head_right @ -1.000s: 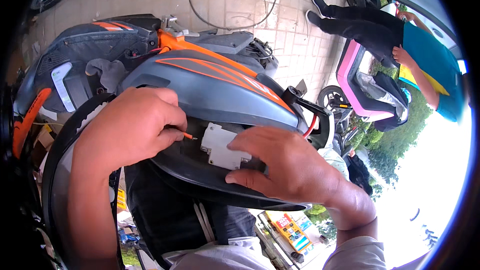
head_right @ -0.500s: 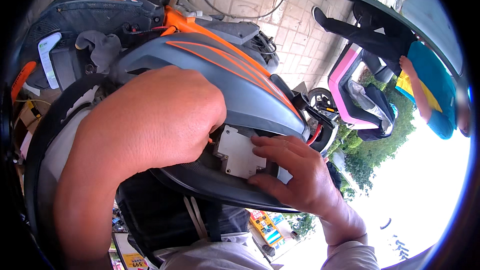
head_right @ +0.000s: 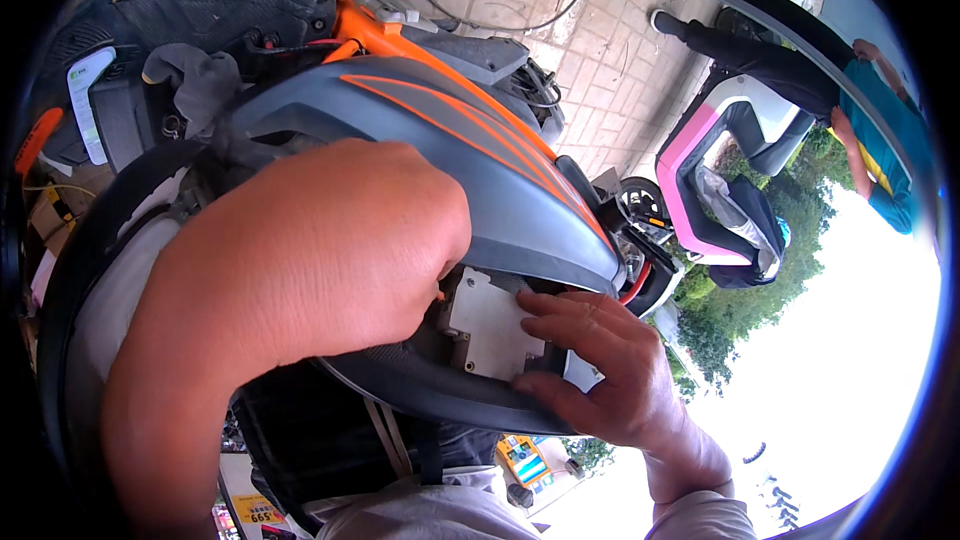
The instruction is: The person works on a scooter's rear storage compartment, using a screwdriver to remove and reinsert screws. They retrieve a small metal tin of screws from a cluttered indoor area, select a screw, and continue fastening the compartment lid. The person also uses a power drill briefly on the ground nearby.
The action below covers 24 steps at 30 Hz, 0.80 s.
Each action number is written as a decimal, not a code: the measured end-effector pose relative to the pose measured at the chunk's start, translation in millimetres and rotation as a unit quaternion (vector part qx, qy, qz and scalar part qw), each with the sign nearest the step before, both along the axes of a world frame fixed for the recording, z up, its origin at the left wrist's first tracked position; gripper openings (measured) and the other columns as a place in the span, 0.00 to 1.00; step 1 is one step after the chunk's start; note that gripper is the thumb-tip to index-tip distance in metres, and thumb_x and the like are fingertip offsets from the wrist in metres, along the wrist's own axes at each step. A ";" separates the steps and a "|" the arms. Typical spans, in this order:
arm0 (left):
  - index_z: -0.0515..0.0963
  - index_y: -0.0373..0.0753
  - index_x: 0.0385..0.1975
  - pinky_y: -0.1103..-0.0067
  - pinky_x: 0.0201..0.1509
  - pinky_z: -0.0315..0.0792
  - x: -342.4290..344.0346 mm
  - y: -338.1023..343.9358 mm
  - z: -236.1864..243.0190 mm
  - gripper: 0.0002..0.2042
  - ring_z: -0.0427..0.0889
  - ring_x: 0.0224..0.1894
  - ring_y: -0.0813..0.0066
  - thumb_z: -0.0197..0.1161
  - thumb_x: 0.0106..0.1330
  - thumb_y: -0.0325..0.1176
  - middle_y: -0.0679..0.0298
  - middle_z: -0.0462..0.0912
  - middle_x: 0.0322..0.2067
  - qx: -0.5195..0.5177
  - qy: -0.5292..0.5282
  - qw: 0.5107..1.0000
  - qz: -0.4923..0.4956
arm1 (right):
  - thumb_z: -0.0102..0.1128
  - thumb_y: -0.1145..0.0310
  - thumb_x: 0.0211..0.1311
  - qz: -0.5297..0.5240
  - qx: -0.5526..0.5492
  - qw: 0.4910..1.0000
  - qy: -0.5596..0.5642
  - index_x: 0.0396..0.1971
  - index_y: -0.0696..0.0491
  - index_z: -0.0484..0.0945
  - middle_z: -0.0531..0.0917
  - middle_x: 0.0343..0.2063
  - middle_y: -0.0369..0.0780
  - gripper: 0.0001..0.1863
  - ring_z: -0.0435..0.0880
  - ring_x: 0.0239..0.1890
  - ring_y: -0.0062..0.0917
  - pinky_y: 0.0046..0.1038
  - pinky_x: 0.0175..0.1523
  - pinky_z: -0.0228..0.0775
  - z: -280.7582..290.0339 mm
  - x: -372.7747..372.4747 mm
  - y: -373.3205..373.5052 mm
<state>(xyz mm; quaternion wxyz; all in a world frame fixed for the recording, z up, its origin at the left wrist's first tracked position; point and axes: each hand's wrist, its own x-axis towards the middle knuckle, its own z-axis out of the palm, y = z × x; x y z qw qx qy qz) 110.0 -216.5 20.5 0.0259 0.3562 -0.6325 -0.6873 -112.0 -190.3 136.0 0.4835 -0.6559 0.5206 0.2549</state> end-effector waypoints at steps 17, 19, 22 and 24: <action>0.81 0.34 0.20 0.66 0.34 0.76 7.6 -5.0 0.8 0.04 0.82 0.28 0.53 0.62 0.47 0.25 0.50 0.80 0.22 0.016 0.019 1.000 0.002 | 0.76 0.69 0.40 0.011 0.033 0.999 0.006 0.40 0.56 0.81 0.82 0.48 0.45 0.22 0.82 0.49 0.40 0.37 0.55 0.73 -0.6 -0.1 -7.6; 0.81 0.34 0.20 0.66 0.34 0.76 7.1 -12.0 2.2 0.04 0.82 0.29 0.53 0.62 0.46 0.26 0.50 0.80 0.22 0.034 0.004 0.999 -0.035 | 0.76 0.69 0.39 0.015 0.037 0.999 0.011 0.39 0.56 0.81 0.82 0.48 0.45 0.22 0.82 0.49 0.40 0.37 0.56 0.73 -0.9 0.4 -7.8; 0.81 0.34 0.20 0.67 0.35 0.75 8.6 -7.7 -6.7 0.04 0.82 0.30 0.55 0.62 0.47 0.26 0.52 0.80 0.23 -0.016 0.013 0.999 -0.034 | 0.76 0.70 0.39 0.011 0.042 0.999 0.021 0.39 0.56 0.81 0.82 0.48 0.45 0.22 0.82 0.49 0.40 0.38 0.56 0.73 -0.6 0.7 -8.0; 0.81 0.35 0.20 0.67 0.35 0.75 6.1 -4.0 -10.5 0.03 0.81 0.30 0.55 0.63 0.47 0.27 0.53 0.80 0.23 -0.055 0.009 0.998 -0.035 | 0.76 0.70 0.38 0.004 0.044 0.999 0.024 0.38 0.56 0.81 0.82 0.48 0.45 0.22 0.82 0.49 0.39 0.38 0.57 0.72 -0.6 0.2 -7.3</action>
